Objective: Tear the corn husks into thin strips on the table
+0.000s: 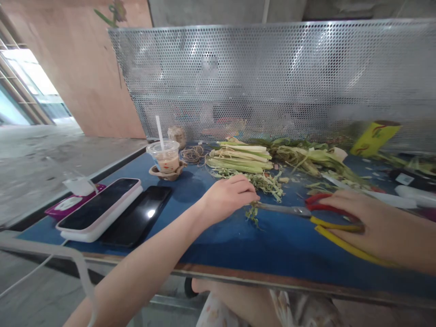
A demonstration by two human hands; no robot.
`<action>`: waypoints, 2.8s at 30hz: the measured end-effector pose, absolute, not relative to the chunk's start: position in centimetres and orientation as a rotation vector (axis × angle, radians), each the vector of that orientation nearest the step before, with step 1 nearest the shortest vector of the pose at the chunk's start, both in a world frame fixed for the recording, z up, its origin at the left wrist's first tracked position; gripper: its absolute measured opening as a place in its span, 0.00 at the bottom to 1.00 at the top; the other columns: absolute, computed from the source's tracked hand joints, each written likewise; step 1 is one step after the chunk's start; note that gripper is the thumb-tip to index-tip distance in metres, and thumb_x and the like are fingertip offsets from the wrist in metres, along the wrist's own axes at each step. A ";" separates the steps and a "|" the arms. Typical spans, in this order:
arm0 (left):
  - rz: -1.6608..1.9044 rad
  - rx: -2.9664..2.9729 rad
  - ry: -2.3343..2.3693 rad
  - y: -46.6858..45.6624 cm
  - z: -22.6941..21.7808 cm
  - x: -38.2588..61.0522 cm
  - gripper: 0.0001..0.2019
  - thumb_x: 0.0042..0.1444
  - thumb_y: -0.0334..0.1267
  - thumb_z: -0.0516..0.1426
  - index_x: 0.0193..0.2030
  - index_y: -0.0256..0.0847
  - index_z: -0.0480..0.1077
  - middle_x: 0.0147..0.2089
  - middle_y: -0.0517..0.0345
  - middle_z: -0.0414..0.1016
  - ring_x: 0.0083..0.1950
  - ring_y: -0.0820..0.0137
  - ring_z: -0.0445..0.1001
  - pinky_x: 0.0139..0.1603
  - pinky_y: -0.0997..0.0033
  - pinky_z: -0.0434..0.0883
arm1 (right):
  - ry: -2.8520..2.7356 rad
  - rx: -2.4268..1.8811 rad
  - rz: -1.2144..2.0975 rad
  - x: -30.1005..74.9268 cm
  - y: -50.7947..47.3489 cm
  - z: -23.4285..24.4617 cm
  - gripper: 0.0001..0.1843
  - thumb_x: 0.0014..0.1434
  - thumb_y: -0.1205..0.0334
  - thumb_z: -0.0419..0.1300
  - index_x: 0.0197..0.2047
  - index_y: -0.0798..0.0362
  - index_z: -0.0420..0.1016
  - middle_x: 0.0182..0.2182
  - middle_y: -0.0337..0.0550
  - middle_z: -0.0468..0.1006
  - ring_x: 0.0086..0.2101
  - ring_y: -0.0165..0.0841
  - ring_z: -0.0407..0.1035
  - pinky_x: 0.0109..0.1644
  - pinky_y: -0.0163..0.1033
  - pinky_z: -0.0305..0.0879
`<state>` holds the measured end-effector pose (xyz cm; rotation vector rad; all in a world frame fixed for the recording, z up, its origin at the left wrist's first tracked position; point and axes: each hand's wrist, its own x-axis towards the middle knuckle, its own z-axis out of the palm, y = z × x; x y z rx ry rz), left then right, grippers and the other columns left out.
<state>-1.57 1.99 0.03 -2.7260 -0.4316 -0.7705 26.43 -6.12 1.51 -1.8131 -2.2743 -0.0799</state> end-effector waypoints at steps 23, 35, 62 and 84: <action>-0.683 -2.890 -0.893 1.9 -0.1 -1.4 0.10 0.60 0.33 0.46 0.41 0.39 0.67 0.39 0.56 0.74 0.42 0.72 0.72 0.44 0.72 0.69 | -2.243 -1.758 -0.038 27.4 -6.3 1.5 0.25 0.50 0.41 0.52 0.42 0.49 0.75 0.43 0.50 0.75 0.41 0.42 0.71 0.44 0.43 0.69; -0.577 -2.898 -1.009 1.5 0.2 -1.2 0.11 0.60 0.34 0.46 0.44 0.38 0.68 0.40 0.55 0.75 0.42 0.71 0.73 0.45 0.71 0.69 | -2.298 -1.745 -0.113 27.5 -6.0 0.6 0.23 0.51 0.42 0.50 0.42 0.46 0.73 0.42 0.45 0.75 0.40 0.40 0.72 0.43 0.45 0.70; -0.816 -2.522 -0.750 1.4 0.2 -0.8 0.08 0.57 0.35 0.49 0.33 0.40 0.69 0.41 0.58 0.71 0.38 0.74 0.70 0.35 0.76 0.66 | -2.332 -1.789 -0.164 25.1 -5.7 1.1 0.22 0.52 0.44 0.51 0.44 0.47 0.74 0.43 0.44 0.76 0.40 0.40 0.72 0.41 0.42 0.71; -1.020 -2.688 -0.638 1.9 0.1 -1.2 0.11 0.59 0.35 0.48 0.32 0.39 0.70 0.40 0.54 0.67 0.43 0.71 0.64 0.45 0.71 0.65 | -2.352 -1.825 -0.013 25.7 -6.4 0.2 0.25 0.53 0.43 0.50 0.49 0.45 0.69 0.49 0.43 0.72 0.44 0.41 0.70 0.46 0.43 0.69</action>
